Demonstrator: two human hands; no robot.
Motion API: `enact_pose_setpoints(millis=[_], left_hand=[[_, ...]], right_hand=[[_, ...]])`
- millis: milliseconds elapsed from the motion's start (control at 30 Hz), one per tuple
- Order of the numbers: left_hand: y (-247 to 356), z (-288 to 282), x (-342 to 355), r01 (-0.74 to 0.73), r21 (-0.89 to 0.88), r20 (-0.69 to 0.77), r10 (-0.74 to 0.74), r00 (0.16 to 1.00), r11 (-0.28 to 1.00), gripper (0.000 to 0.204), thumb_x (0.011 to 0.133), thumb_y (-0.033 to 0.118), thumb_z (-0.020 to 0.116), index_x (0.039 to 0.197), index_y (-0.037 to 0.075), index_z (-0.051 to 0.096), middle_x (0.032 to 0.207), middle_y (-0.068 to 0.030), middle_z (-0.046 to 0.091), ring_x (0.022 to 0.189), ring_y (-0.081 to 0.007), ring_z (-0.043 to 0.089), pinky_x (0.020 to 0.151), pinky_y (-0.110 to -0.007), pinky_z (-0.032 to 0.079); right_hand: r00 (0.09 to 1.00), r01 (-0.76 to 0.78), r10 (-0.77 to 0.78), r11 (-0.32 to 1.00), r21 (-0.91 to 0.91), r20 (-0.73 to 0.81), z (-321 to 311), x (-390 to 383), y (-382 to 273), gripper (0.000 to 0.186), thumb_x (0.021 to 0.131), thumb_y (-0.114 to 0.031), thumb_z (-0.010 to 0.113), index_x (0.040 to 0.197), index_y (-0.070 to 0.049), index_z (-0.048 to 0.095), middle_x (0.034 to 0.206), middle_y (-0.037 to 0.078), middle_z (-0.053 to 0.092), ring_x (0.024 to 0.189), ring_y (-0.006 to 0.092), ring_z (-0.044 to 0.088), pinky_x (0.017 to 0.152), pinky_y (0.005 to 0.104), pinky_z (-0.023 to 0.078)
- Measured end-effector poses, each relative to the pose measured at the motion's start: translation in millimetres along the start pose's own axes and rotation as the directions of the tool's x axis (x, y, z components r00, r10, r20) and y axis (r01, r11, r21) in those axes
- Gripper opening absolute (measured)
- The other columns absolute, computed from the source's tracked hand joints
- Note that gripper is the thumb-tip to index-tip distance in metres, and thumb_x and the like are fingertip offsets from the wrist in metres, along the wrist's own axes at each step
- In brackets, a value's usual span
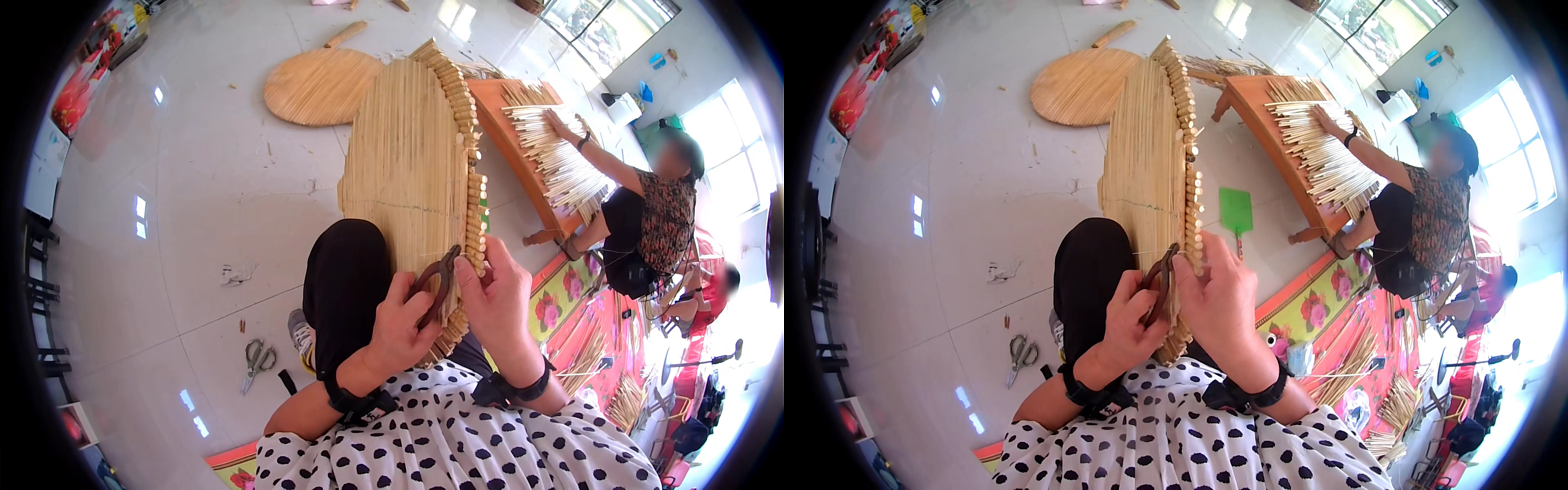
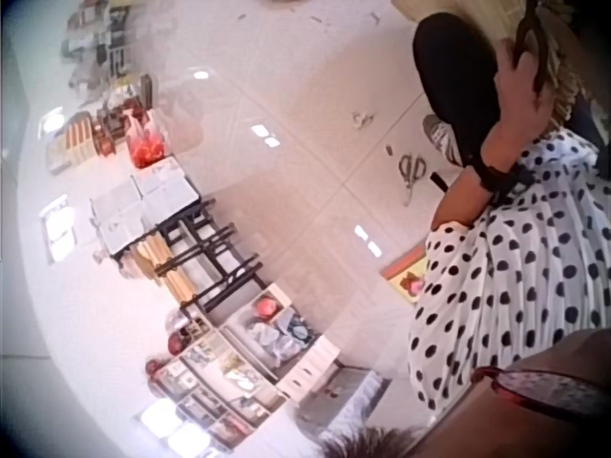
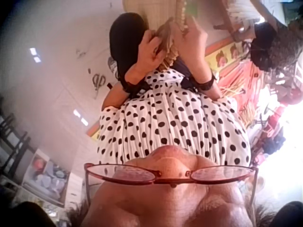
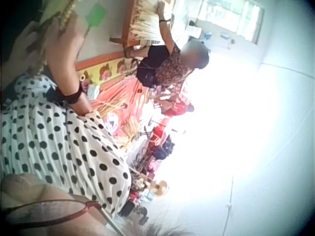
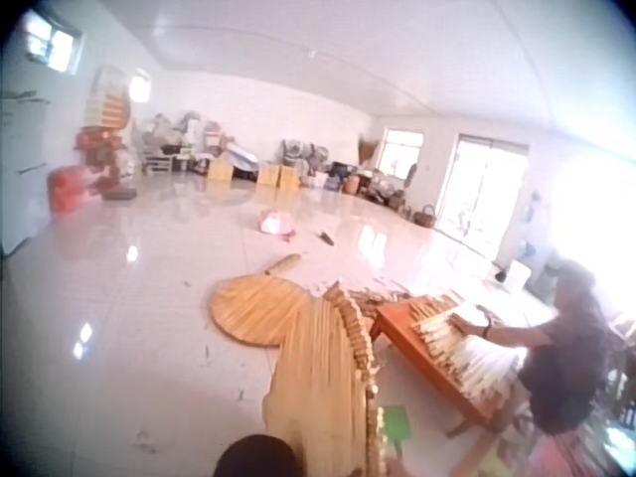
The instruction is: The person weaves together bamboo stalks using white thread to form a circular mat, trimming excess thread with a small tool.
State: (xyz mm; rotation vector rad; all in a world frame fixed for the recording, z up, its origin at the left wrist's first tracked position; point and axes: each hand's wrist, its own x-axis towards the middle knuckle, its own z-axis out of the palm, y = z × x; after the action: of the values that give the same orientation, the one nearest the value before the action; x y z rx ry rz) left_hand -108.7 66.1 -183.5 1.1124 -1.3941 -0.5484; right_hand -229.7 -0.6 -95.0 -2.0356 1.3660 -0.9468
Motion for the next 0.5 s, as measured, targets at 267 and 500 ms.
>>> enact_pose_setpoints(millis=[267, 500], left_hand=[[5, -46, -19, 0.007, 0.041, -0.376, 0.009, 0.927, 0.999, 0.015, 0.071, -0.012, 0.052, 0.077, 0.001, 0.047, 0.087, -0.0107, 0.044, 0.067, -0.0193, 0.047, 0.066, -0.033, 0.048], [25, -103, -16, -0.047, 0.056, -0.034, 0.049, 0.998, 0.997, 0.019, 0.07, -0.013, 0.054, 0.077, 0.003, 0.047, 0.098, -0.013, 0.049, 0.072, -0.0122, 0.048, 0.051, -0.021, 0.038]], right_hand=[[0.987, -0.021, -0.028, 0.954, -0.298, -0.16, -6, 12, 14, 0.03, 0.085, -0.012, 0.065, 0.112, -0.001, 0.058, 0.061, 0.017, 0.059, 0.054, 0.0323, 0.063, 0.05, 0.0402, 0.048], [0.945, 0.238, -0.302, 0.899, -0.369, -0.126, -17, 14, -18, 0.042, 0.079, -0.008, 0.066, 0.12, -0.002, 0.056, 0.123, 0.015, 0.056, 0.093, 0.0303, 0.062, 0.077, 0.0377, 0.05]])
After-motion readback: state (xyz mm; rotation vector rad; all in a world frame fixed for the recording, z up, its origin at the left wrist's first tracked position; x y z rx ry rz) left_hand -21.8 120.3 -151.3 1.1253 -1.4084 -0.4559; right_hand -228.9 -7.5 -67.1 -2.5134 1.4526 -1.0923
